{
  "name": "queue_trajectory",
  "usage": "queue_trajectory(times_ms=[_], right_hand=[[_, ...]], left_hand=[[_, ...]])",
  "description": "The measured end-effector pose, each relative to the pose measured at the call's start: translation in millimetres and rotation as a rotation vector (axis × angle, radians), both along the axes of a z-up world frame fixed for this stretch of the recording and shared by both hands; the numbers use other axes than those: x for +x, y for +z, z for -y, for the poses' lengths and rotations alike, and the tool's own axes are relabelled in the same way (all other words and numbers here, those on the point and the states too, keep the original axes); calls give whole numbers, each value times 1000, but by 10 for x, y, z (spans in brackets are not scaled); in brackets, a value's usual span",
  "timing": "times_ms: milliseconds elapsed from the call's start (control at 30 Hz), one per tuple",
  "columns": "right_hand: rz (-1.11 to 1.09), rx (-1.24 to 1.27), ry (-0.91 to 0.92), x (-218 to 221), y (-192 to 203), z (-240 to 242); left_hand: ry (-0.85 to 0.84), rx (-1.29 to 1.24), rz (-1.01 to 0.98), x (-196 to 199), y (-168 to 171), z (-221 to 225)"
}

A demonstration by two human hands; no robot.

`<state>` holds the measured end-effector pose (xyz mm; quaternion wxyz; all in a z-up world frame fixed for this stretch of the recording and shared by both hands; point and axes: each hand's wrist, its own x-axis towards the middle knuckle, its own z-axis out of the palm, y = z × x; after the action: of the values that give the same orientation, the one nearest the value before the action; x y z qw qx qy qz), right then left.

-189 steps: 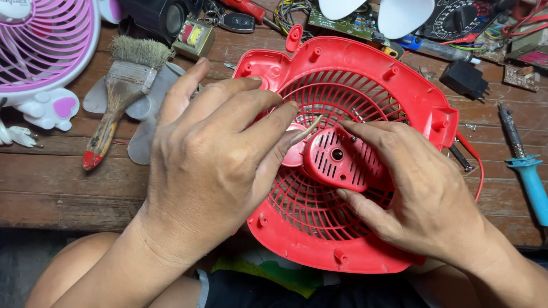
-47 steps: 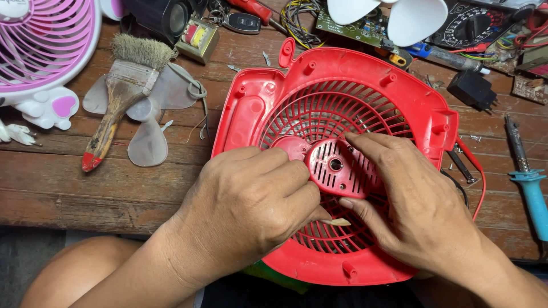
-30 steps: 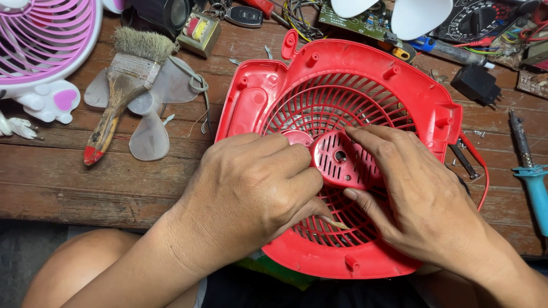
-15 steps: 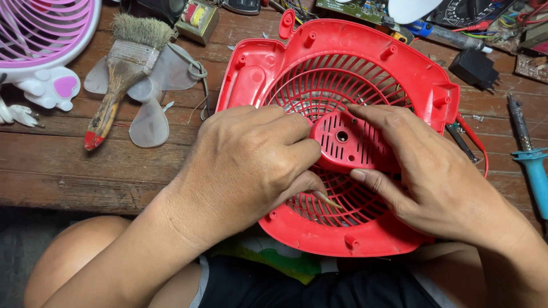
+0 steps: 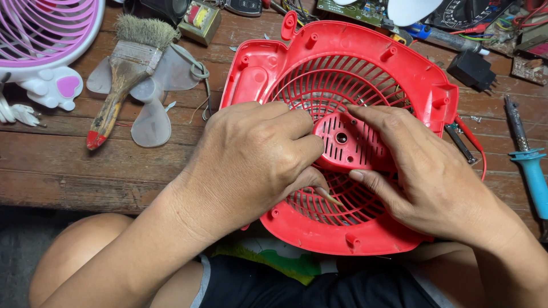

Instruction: Assembling a fan motor into its plastic housing and securing the internal cover with a screwdriver.

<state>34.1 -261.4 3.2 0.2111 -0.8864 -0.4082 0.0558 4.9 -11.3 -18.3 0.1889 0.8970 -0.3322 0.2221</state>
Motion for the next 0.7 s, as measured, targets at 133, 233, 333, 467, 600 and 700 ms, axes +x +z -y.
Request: queue_trajectory(times_ms=[133,233,333,467,600,700], right_hand=[[2,-54,-28,-8,-23,-19],[4,-63,-31,-13,-48,-14],[50,-52,-24,-8,-60,-10],[50,-35,-16,-9,-51,-16],[35,-26,-16,-10,-42,-29],[61,-40,-44,-9,-86,-27]], left_hand=[[11,27,-12,-3,-1,1],[-6,5,-24,-9,2,5],[6,2,-16,-18,10,9],[6,12,-37,-20,5,6],[9,16,-34,-24,-4,9],[4,22,-34,-22,-7,6]])
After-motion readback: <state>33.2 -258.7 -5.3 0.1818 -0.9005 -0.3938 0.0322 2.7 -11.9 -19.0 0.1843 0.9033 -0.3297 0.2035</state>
